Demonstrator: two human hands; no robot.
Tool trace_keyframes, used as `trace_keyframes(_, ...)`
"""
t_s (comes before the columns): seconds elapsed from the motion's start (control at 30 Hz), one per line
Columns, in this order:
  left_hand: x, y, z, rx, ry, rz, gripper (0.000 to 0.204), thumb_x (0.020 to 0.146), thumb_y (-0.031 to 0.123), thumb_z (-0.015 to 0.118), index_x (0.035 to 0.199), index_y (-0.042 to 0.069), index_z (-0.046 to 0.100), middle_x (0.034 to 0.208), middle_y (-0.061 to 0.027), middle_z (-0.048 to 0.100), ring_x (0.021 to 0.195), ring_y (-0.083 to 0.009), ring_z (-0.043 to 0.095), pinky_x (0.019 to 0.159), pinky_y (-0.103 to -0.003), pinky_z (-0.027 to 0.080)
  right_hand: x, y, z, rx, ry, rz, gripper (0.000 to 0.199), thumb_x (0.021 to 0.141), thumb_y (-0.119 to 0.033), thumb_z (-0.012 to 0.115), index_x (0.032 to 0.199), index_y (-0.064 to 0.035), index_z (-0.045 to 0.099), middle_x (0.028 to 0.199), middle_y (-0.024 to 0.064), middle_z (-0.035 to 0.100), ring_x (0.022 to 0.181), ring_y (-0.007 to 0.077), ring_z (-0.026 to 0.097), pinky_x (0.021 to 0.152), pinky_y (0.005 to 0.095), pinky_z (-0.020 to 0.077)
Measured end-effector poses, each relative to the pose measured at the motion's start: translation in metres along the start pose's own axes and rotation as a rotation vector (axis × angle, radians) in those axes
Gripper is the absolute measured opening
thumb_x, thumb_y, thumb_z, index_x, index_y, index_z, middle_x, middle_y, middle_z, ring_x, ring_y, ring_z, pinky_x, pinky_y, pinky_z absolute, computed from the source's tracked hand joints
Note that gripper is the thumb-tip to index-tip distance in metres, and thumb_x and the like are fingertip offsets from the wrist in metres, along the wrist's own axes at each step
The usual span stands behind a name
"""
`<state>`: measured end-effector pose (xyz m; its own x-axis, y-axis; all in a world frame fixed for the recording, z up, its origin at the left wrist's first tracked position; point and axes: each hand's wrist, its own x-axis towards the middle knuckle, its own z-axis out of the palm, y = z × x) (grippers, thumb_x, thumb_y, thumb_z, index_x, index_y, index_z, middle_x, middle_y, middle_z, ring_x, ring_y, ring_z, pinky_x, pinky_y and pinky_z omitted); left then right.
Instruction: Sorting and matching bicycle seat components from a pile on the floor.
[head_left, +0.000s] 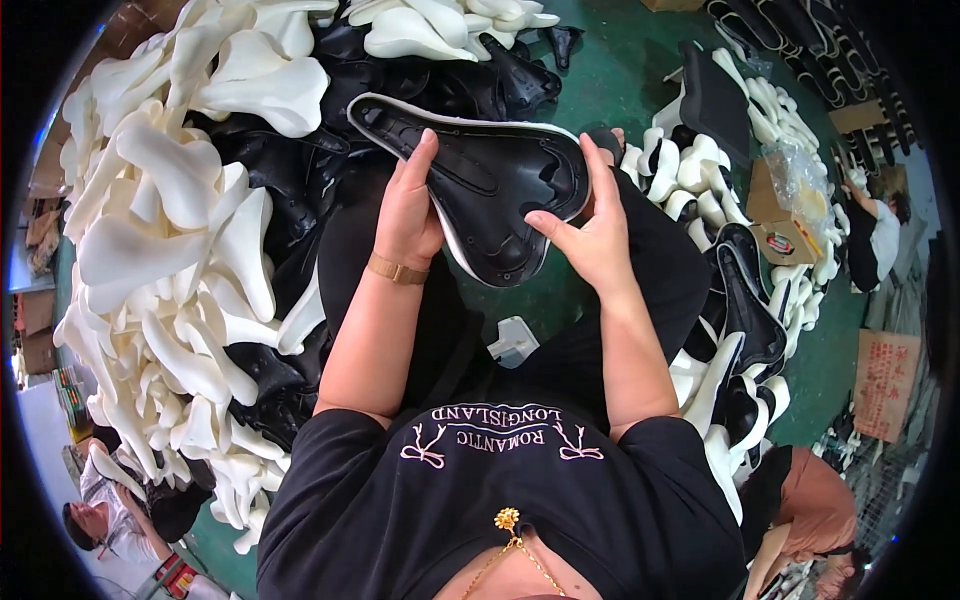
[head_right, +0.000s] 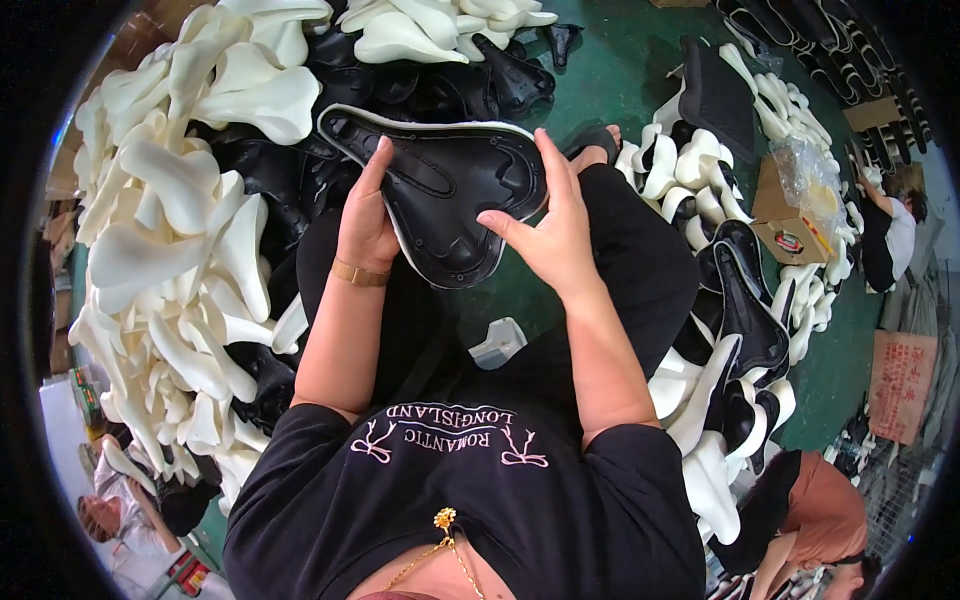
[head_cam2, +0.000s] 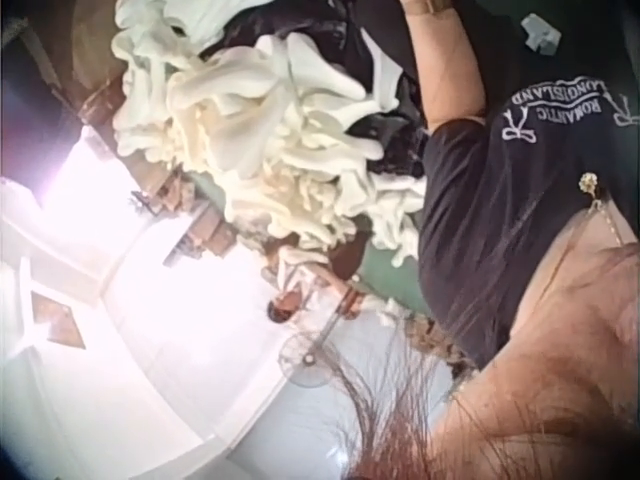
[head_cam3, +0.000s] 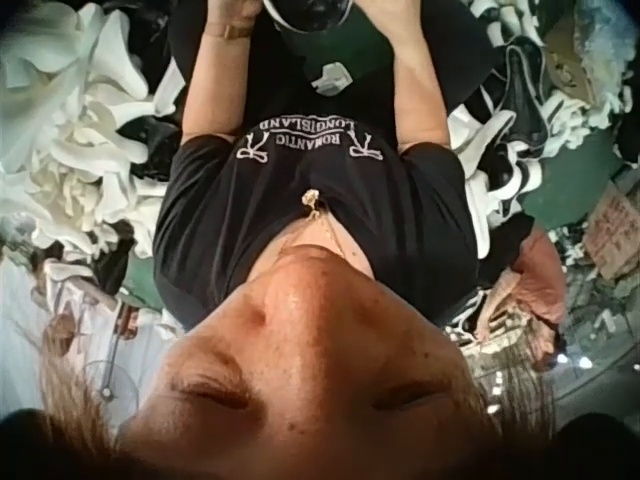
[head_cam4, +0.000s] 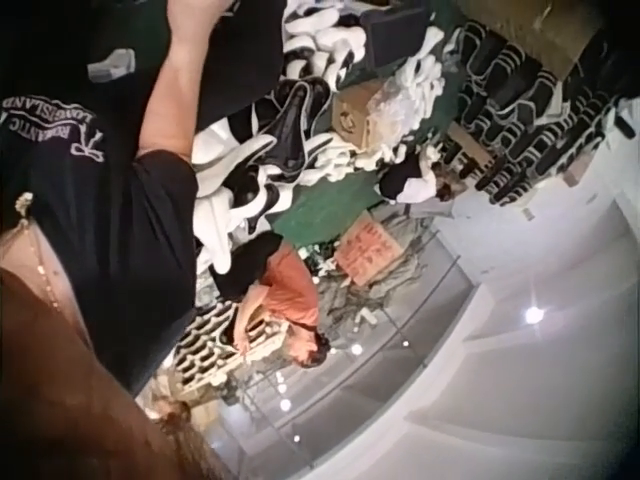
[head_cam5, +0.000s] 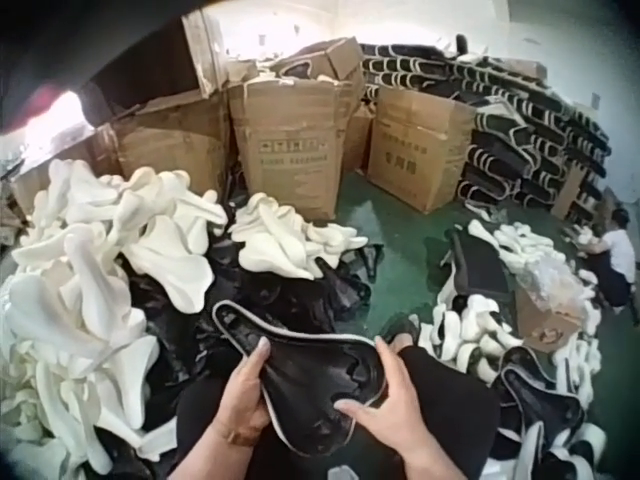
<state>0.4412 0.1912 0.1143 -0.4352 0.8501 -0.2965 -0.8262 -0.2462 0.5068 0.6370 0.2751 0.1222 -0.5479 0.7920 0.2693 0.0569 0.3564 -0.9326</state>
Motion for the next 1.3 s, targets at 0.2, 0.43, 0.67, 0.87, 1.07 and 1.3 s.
trace_keyframes(0.2, -0.004, 0.001, 0.001, 0.003, -0.068, -0.178, 0.036, 0.097, 0.032, 0.052, 0.108, -0.001, 0.059, 0.104, -0.0128, 0.066, 0.089, -0.0224, 0.066, 0.082, -0.035, 0.055, 0.001, -0.009, -0.009, -0.186, -0.001, -0.051, 0.077, 0.064, -0.023, 0.086, 0.128, -0.0033, 0.050, 0.114, 0.0160, 0.061, 0.107, 0.0247, 0.060, 0.092, 0.0330, 0.0462)
trace_keyframes(0.43, -0.011, 0.002, 0.013, 0.042, -0.173, -0.266, 0.047, 0.094, 0.034, 0.057, 0.124, -0.002, 0.050, 0.114, -0.0132, 0.062, 0.099, -0.0214, 0.064, 0.086, -0.035, 0.053, -0.006, -0.008, -0.008, -0.457, 0.163, -0.170, 0.066, 0.066, -0.030, 0.085, 0.117, -0.0018, 0.055, 0.098, 0.0162, 0.066, 0.088, 0.0288, 0.066, 0.080, 0.0344, 0.0520)
trace_keyframes(0.67, -0.033, -0.025, 0.013, 0.656, -0.404, 0.007, 0.074, 0.082, 0.013, 0.071, 0.141, 0.000, 0.028, 0.129, -0.0099, 0.050, 0.117, -0.0170, 0.050, 0.099, -0.031, 0.041, 0.002, -0.004, -0.019, -0.583, 0.215, -0.068, 0.066, 0.066, -0.035, 0.084, 0.114, 0.0003, 0.056, 0.100, 0.0164, 0.066, 0.088, 0.0299, 0.066, 0.078, 0.0358, 0.0516)
trace_keyframes(0.87, -0.027, -0.031, 0.005, 0.857, -0.335, 0.084, 0.058, 0.091, 0.019, 0.062, 0.138, -0.002, 0.036, 0.124, -0.0099, 0.055, 0.110, -0.0146, 0.053, 0.095, -0.029, 0.044, 0.002, -0.002, -0.023, -0.650, 0.207, -0.003, 0.064, 0.065, -0.039, 0.083, 0.108, -0.0004, 0.057, 0.093, 0.0156, 0.067, 0.084, 0.0299, 0.067, 0.075, 0.0356, 0.0521)
trace_keyframes(1.07, -0.022, -0.037, 0.000, 0.845, -0.307, 0.094, 0.053, 0.091, 0.023, 0.060, 0.132, -0.003, 0.041, 0.120, -0.0104, 0.057, 0.108, -0.0148, 0.053, 0.096, -0.030, 0.043, 0.001, -0.002, -0.027, -0.649, 0.165, 0.016, 0.060, 0.064, -0.038, 0.083, 0.104, -0.0009, 0.058, 0.088, 0.0166, 0.068, 0.080, 0.0312, 0.068, 0.071, 0.0370, 0.0530)
trace_keyframes(1.3, -0.026, -0.032, 0.005, 0.826, -0.195, -0.020, 0.048, 0.094, 0.027, 0.056, 0.131, -0.002, 0.044, 0.117, -0.0102, 0.059, 0.104, -0.0145, 0.055, 0.094, -0.029, 0.043, 0.001, 0.012, -0.020, -0.433, 0.171, 0.072, 0.059, 0.065, -0.031, 0.085, 0.107, -0.0010, 0.058, 0.098, 0.0162, 0.066, 0.090, 0.0271, 0.066, 0.078, 0.0351, 0.0518)
